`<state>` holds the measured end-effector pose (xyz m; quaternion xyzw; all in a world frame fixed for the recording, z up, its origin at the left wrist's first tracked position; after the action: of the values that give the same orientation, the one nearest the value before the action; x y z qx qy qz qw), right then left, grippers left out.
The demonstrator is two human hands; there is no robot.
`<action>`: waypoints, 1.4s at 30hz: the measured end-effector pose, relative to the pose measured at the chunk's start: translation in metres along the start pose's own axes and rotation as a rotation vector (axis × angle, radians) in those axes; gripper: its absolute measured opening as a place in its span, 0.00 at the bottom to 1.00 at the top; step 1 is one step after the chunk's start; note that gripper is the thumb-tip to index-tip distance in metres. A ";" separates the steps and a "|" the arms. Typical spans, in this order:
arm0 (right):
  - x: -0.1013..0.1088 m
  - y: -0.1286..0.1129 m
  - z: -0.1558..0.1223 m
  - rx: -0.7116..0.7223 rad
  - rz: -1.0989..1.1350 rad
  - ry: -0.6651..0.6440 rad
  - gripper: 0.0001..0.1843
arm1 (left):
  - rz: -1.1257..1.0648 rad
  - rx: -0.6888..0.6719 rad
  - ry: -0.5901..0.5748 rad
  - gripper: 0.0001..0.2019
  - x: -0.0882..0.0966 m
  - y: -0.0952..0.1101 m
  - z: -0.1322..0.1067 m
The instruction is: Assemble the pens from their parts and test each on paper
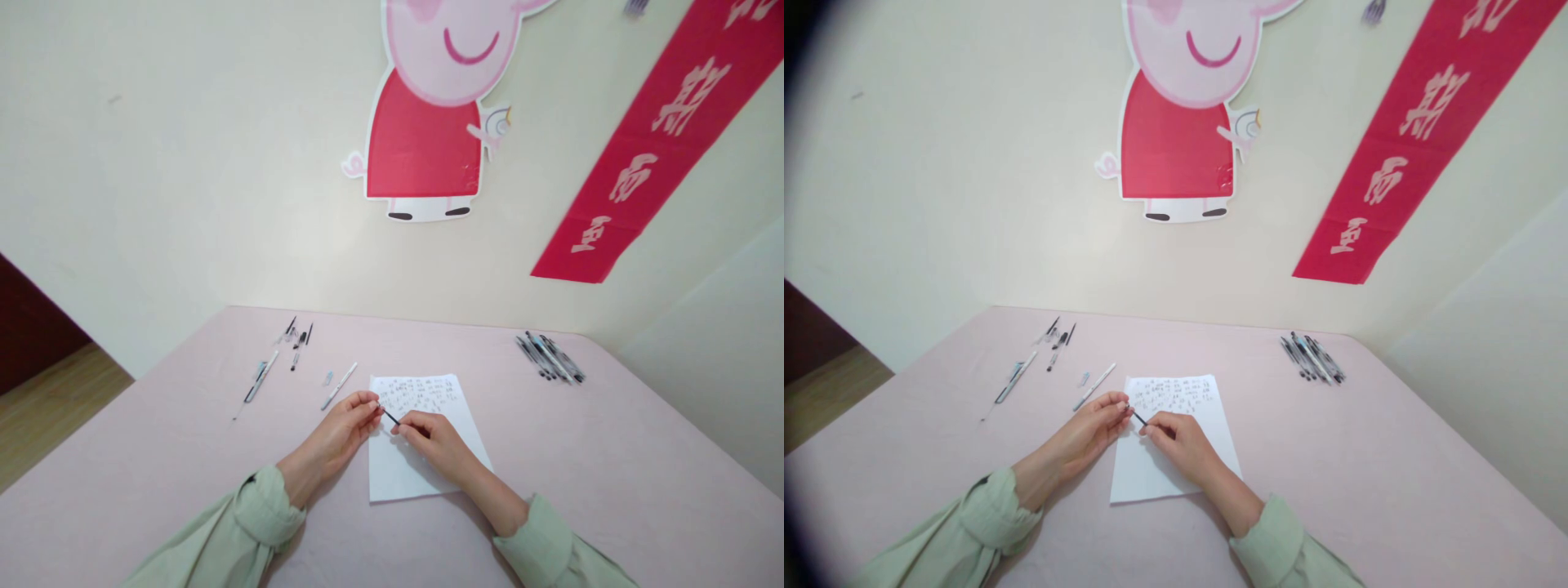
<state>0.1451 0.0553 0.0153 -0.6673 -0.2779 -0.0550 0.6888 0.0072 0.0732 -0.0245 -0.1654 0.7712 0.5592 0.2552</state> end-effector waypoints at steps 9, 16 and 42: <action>-0.002 0.002 0.001 -0.001 -0.012 0.005 0.12 | 0.137 -0.104 -0.050 0.14 -0.008 0.000 -0.002; -0.003 0.002 0.000 0.005 0.001 0.000 0.12 | 0.290 -0.155 -0.056 0.14 -0.010 0.001 -0.005; 0.028 0.030 0.002 -0.188 0.420 0.218 0.20 | 1.965 -0.657 0.286 0.07 0.011 0.091 -0.009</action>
<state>0.1812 0.0683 0.0010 -0.7618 -0.0511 -0.0079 0.6458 -0.0523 0.0941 0.0420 0.4086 0.3992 0.6776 -0.4631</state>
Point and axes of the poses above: each hand's wrist, its own z-axis towards the middle knuckle, its own x-axis out of the back of the hand, y = z × x, the point moved 9 cm from there along z, towards the middle knuckle, and after that the axes turned 7 degrees about -x, right-handed, at the moved point
